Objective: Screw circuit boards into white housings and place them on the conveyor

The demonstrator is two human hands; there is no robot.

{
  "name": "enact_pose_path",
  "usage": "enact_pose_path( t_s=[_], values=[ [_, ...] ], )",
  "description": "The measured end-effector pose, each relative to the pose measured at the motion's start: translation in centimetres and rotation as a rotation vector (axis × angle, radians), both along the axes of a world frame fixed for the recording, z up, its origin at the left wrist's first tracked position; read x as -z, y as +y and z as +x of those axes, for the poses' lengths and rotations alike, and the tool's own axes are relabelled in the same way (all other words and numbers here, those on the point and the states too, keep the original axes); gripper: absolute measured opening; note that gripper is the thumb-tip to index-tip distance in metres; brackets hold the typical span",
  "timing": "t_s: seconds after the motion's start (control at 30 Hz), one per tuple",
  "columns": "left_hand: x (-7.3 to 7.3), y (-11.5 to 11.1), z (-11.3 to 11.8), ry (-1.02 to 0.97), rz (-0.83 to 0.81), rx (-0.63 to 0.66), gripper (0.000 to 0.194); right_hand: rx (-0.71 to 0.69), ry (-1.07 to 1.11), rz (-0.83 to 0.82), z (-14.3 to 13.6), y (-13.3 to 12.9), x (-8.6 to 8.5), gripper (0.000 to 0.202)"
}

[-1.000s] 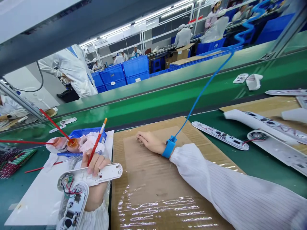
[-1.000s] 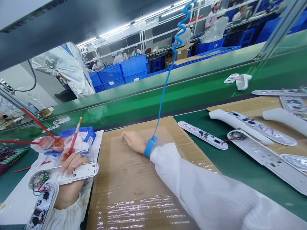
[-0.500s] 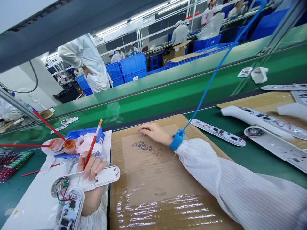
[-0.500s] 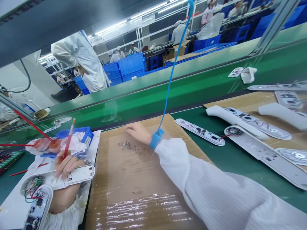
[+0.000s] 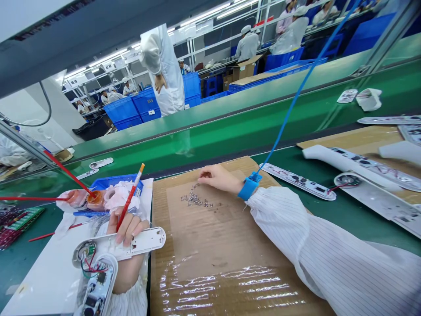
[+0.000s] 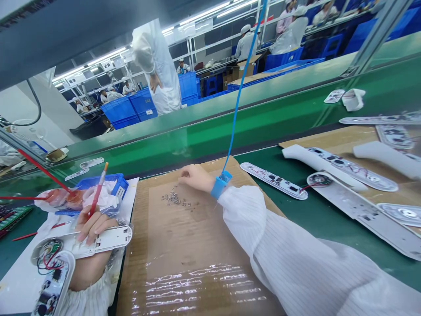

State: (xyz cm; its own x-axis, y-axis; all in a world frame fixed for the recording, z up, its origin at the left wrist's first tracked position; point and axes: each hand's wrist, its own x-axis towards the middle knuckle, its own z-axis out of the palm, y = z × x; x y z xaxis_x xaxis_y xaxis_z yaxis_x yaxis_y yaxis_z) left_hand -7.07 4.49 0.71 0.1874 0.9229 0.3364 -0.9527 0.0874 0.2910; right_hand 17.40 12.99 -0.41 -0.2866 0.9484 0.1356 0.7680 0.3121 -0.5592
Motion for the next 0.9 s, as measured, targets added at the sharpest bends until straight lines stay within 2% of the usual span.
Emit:
enact_pose_path(
  t_s=[0.2,0.27,0.37,0.53,0.7,0.8,0.9],
  values=[
    [0.2,-0.1,-0.8,0.053,-0.055,0.011,0.013,-0.032,-0.294,0.077,-2.1,-2.9,-0.7,0.055],
    [-0.1,-0.4,-1.0,0.095,-0.109,0.031,0.018,-0.085,-0.373,0.079,-3.0,-3.5,-0.4,0.053],
    [-0.4,-0.8,-0.9,0.123,-0.151,0.039,0.022,-0.175,-0.427,0.098,-3.7,-3.5,0.3,0.037],
    [0.5,-0.2,-0.6,0.067,-0.06,-0.032,0.012,-0.288,-0.369,0.114,-2.9,-2.5,1.0,0.037],
    [1.7,0.9,-1.5,0.119,0.023,-0.029,0.011,-0.369,-0.208,0.154,-2.1,-2.0,0.3,0.028],
    [1.7,0.8,-1.5,0.121,0.053,-0.027,0.011,-0.414,-0.136,0.177,-2.0,-1.9,-0.3,0.038],
    [1.5,0.4,-1.0,0.073,0.067,-0.048,0.012,-0.39,-0.09,0.194,-1.8,-1.8,-0.8,0.04]
  ],
)
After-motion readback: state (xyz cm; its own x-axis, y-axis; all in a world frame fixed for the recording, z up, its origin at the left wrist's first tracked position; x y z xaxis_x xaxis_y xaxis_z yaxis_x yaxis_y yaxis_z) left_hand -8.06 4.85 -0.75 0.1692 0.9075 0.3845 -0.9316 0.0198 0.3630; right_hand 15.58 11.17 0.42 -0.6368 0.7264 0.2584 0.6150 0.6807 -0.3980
